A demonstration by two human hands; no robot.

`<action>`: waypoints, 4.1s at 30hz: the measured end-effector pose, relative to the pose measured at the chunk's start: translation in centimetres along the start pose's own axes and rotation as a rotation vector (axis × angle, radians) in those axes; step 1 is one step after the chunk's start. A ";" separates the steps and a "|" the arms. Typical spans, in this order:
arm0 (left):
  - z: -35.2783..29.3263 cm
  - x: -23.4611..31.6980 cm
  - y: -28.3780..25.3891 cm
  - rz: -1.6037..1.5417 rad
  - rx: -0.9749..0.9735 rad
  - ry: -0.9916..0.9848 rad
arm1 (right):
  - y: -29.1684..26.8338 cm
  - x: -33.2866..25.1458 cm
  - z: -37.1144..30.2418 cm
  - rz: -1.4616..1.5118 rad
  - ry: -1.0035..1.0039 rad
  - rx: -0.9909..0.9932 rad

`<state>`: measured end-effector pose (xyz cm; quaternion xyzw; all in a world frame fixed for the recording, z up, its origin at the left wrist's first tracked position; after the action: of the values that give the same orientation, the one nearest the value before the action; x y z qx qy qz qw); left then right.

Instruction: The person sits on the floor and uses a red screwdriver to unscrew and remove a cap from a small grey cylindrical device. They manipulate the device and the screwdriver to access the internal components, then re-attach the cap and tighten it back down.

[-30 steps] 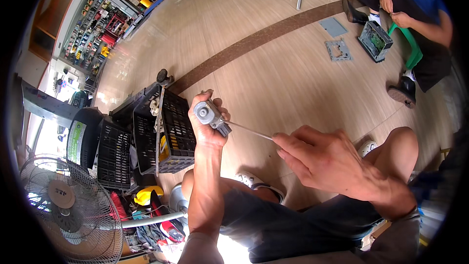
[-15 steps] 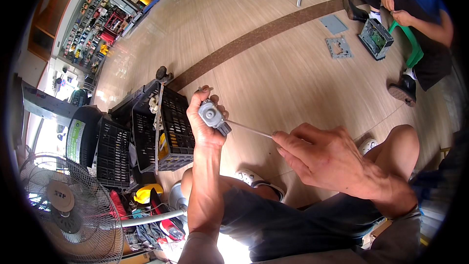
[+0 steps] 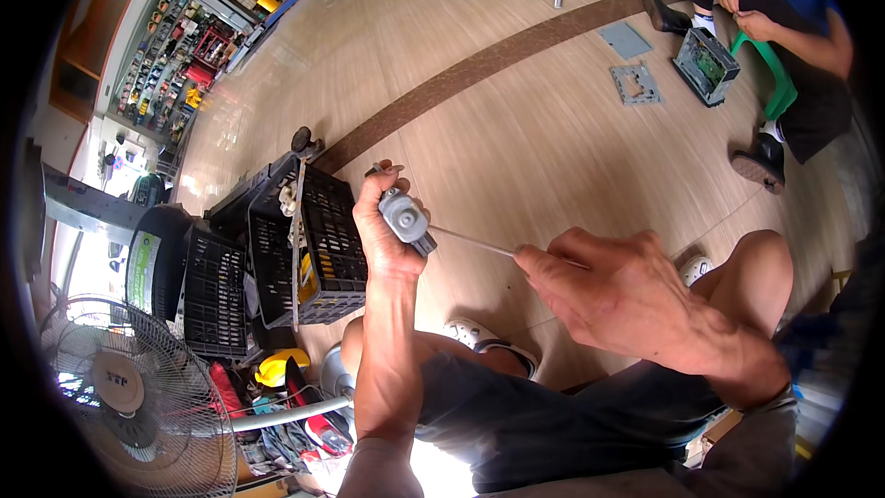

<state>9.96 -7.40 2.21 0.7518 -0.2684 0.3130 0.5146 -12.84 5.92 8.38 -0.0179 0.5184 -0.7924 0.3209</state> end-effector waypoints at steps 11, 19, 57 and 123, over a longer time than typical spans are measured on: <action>-1.9 -0.1 1.6 0.377 -0.133 0.360 | 0.0 1.6 0.0 0.074 0.059 -0.085; -1.7 -0.7 1.6 0.491 -0.135 0.402 | -0.8 2.9 0.5 0.614 0.494 -0.276; -1.6 -3.0 1.6 0.014 0.076 0.014 | 0.0 3.7 -0.2 0.560 0.365 0.159; -1.3 -1.9 0.1 0.031 0.095 0.063 | 2.2 2.0 1.9 0.710 0.185 0.453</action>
<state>8.34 -6.03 1.19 0.7610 -0.2483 0.3568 0.4816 -12.69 2.76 6.75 0.3036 0.3320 -0.7247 0.5218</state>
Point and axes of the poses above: each hand's wrist, its own z-axis towards the middle knuckle, its own y-axis out of the palm, x = y × z, the point moved 2 cm from there along z, towards the middle knuckle, and after that the axes turned 11 degrees about -z, right-handed, at the moved point
